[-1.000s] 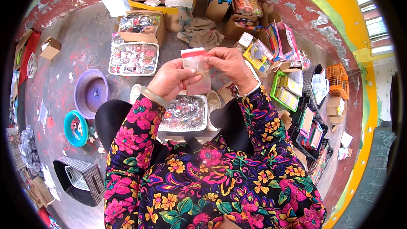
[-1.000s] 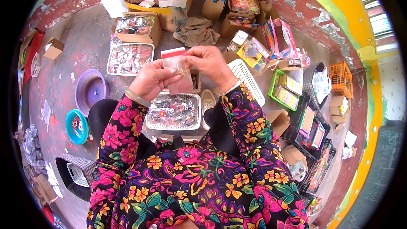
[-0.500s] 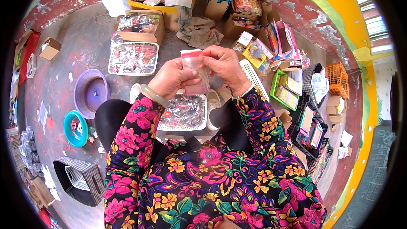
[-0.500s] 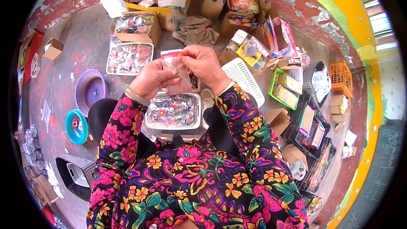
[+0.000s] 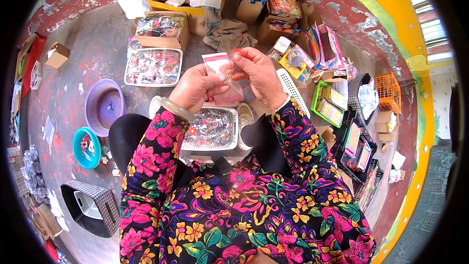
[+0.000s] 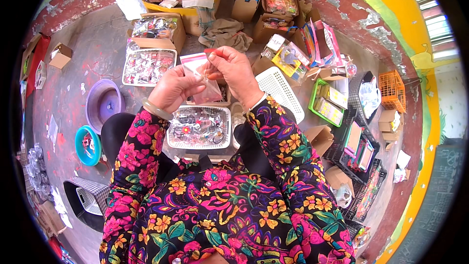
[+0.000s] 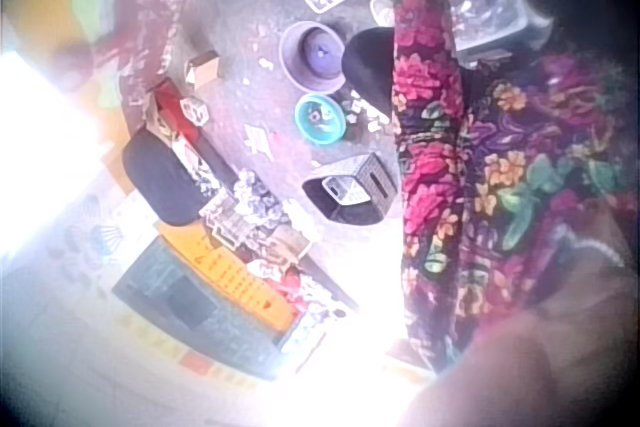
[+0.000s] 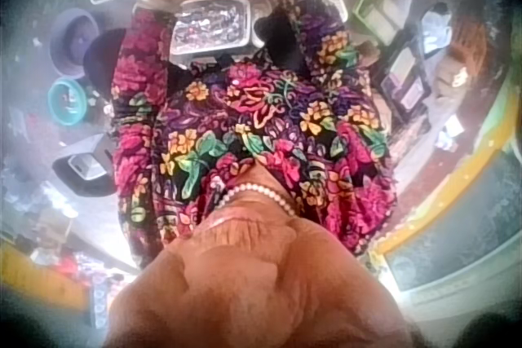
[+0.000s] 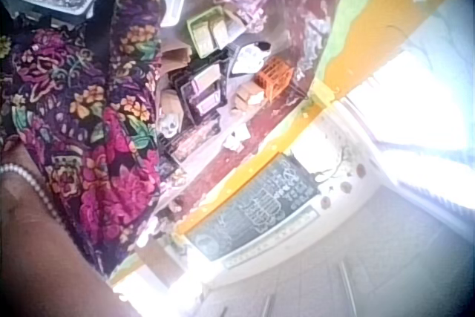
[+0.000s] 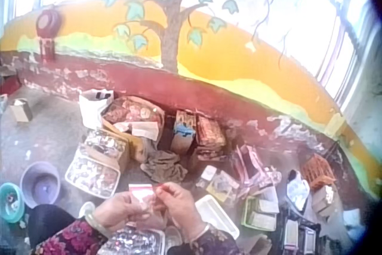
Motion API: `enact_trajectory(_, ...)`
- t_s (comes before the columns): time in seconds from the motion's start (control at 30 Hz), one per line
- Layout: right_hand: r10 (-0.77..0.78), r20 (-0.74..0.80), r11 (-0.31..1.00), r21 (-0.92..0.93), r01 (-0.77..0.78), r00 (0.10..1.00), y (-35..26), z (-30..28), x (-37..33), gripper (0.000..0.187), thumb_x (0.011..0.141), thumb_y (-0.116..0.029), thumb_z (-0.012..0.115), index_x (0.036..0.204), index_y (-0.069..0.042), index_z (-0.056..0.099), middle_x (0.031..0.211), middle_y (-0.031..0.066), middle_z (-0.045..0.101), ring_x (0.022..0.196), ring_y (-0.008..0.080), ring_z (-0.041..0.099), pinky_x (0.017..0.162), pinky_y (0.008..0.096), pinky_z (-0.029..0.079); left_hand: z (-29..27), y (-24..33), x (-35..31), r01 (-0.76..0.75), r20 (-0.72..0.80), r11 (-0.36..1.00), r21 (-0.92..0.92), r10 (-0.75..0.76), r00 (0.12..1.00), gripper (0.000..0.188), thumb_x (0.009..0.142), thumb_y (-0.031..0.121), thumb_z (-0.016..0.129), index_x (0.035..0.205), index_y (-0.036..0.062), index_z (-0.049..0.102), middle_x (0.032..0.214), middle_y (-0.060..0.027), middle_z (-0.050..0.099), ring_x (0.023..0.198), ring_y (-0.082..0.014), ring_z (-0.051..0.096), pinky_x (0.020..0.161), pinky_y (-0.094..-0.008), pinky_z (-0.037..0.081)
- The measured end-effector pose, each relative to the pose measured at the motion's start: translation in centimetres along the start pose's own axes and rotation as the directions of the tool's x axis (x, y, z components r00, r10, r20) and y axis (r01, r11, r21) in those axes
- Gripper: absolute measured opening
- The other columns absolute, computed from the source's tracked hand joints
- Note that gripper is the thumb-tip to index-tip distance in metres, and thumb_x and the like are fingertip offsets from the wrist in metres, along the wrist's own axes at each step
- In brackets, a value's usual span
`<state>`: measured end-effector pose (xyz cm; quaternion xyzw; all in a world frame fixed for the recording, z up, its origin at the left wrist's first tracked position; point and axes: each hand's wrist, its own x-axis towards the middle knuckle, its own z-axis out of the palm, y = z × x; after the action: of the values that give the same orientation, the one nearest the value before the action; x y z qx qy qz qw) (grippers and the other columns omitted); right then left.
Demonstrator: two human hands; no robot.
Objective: The person sits on the floor and repeatedly picks up small hair accessories, such as hair ties and clips, from a container. They place each item into a small plastic bag, seal the bag, and set it aside in a nearby basket. The process is repeated for multiple items throughout the clip.
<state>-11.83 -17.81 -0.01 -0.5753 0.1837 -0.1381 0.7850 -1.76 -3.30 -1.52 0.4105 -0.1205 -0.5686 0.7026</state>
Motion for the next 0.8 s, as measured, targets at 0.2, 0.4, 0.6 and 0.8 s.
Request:
enact_trajectory(0.2, -0.072, 0.049, 0.984, -0.16, 0.079, 0.996, -0.13, -0.22, -0.3, 0.011, 0.087, -0.01, 0.056, 0.092, -0.001, 0.059, 0.077, 0.0031, 0.062, 0.067, 0.0063, 0.058, 0.058, 0.0175, 0.047, 0.43, 0.11, -0.26, 0.042, 0.032, 0.986, 0.16, -0.047, 0.998, 0.026, 0.081, -0.001, 0.056, 0.107, -0.0018, 0.052, 0.095, -0.0098, 0.06, 0.079, -0.0159, 0.062, 0.07, -0.0262, 0.054)
enact_trajectory(0.4, -0.092, 0.189, 0.956, -0.259, 0.14, 0.978, -0.19, -0.12, -0.57, 0.008, 0.086, -0.008, 0.057, 0.086, 0.0, 0.06, 0.075, 0.0022, 0.061, 0.067, 0.007, 0.058, 0.061, 0.019, 0.048, 0.41, -0.2, -0.67, 0.109, 0.087, 0.938, 0.33, -0.145, 0.986, 0.028, 0.08, 0.001, 0.058, 0.108, -0.0024, 0.053, 0.092, -0.0101, 0.061, 0.077, -0.018, 0.063, 0.068, -0.0282, 0.054)
enact_trajectory(0.6, -0.172, -0.05, 0.985, -0.017, 0.171, 0.984, -0.58, -0.22, -0.34, 0.01, 0.086, -0.009, 0.057, 0.087, 0.0, 0.06, 0.075, 0.0037, 0.061, 0.067, 0.008, 0.058, 0.063, 0.0202, 0.049, 0.54, -0.06, -0.39, 0.049, 0.079, 0.986, 0.161, -0.062, 0.995, 0.03, 0.079, 0.003, 0.061, 0.108, -0.0012, 0.053, 0.094, -0.0087, 0.061, 0.08, -0.0161, 0.063, 0.068, -0.0262, 0.054)
enact_trajectory(0.8, -0.317, -0.009, 0.942, -0.121, 0.314, 0.948, -0.23, 0.35, -0.62, 0.012, 0.085, -0.01, 0.059, 0.088, 0.001, 0.06, 0.077, 0.0041, 0.062, 0.069, 0.0088, 0.059, 0.064, 0.0209, 0.05, 0.68, 0.22, -0.79, 0.128, 0.069, 0.97, 0.205, -0.144, 0.987, 0.03, 0.079, 0.004, 0.062, 0.108, -0.0008, 0.054, 0.095, -0.0074, 0.061, 0.08, -0.0133, 0.062, 0.067, -0.023, 0.054)
